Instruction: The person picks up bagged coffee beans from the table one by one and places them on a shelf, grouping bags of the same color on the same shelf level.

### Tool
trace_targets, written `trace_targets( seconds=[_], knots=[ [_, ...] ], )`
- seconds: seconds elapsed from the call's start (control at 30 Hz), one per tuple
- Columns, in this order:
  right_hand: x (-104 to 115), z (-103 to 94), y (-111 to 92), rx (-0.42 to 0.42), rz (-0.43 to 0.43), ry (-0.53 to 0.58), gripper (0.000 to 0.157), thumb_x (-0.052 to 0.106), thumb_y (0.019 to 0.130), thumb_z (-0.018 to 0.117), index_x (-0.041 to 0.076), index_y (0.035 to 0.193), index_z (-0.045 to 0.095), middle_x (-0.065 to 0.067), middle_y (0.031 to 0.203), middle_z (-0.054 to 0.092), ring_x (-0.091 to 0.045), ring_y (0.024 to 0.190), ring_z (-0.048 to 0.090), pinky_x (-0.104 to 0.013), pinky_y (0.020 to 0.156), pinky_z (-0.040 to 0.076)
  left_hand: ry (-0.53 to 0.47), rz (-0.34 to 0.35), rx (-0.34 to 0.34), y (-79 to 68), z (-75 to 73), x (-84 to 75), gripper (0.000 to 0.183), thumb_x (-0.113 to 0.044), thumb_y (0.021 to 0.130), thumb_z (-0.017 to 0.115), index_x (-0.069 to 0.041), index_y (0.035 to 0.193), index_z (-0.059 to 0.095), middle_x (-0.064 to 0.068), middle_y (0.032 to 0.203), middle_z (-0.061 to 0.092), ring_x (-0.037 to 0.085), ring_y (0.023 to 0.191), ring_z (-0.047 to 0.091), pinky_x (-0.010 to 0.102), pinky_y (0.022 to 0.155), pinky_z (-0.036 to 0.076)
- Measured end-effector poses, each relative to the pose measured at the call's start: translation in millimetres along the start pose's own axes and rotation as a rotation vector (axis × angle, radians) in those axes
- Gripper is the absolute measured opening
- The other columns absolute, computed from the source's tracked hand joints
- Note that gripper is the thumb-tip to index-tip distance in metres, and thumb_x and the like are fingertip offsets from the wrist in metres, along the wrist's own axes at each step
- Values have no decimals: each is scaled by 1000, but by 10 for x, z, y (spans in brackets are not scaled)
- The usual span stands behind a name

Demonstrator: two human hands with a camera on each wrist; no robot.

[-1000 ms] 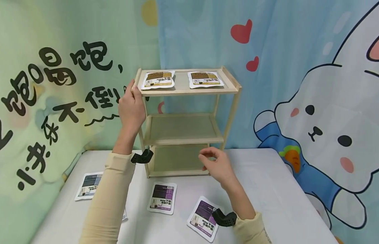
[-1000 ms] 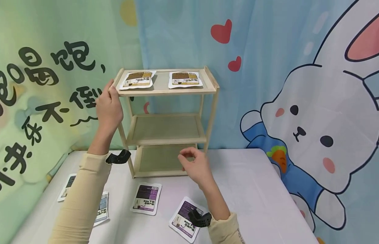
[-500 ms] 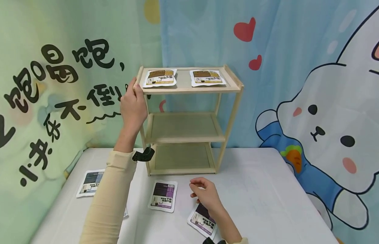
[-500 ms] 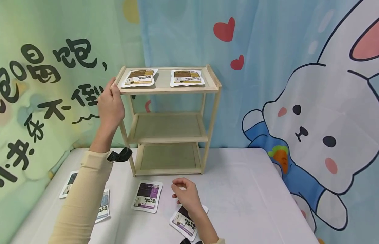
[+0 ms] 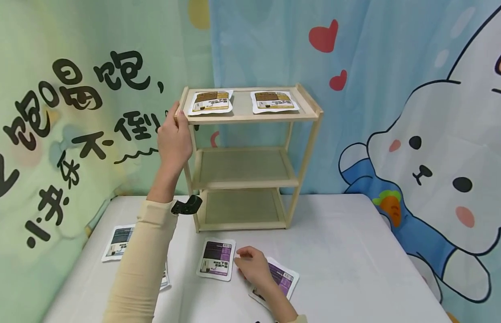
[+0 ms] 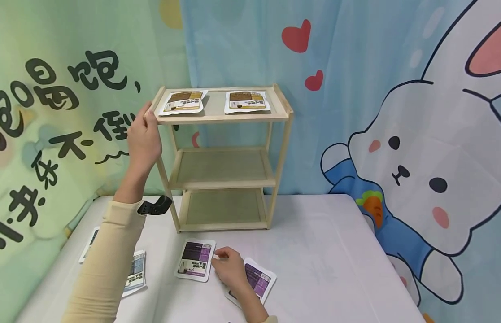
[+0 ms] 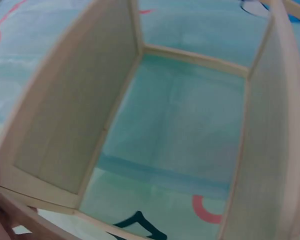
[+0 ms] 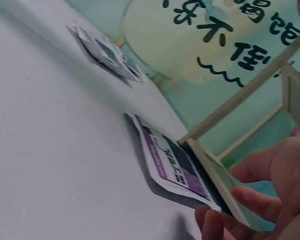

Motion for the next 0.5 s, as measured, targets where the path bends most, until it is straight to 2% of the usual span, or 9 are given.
trace_targets(
  seconds=[0.1,0.17,0.23,0.37,0.5],
  knots=[
    [18,93,4,-4,-33,-53,23,8,83,68,0,104,66,-12,103,62,-23,89,56,-37,73,48,-42,-43,74,29,-18,6,49,-29,103,33,-11,147,44,19,119,63,26,87,58,37,72,44],
    [24,135,9,-11,-46,-71,24,7,80,69,1,104,67,-10,100,63,-25,94,56,-41,80,46,-93,-71,150,57,-15,4,50,-28,102,34,-11,149,41,16,131,58,24,109,57,38,89,44],
    [12,171,27,-13,-55,-77,25,6,79,70,2,104,66,-9,97,62,-26,93,56,-44,82,44,-153,-96,230,88,-5,-6,52,-25,100,34,-11,150,39,10,143,48,19,125,47,39,100,38],
    [47,206,76,-23,-111,-126,32,8,78,72,1,109,66,-10,95,62,-25,88,56,-44,79,45,-269,-156,374,159,47,-13,56,-20,98,37,-10,152,33,11,146,44,19,125,44,37,103,34],
    [49,283,75,-47,-161,-229,49,21,77,78,1,120,65,-9,90,61,-21,76,55,-38,66,45,-308,-169,459,150,88,53,58,-27,100,41,-12,155,27,11,151,38,20,130,40,39,106,31]
  ],
)
Point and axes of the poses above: each hand's wrist, its own y-axis towards the middle knuckle, its own z-axis out of the palm, x = y × z, the point moved 9 cm from there along y, towards the middle knuckle
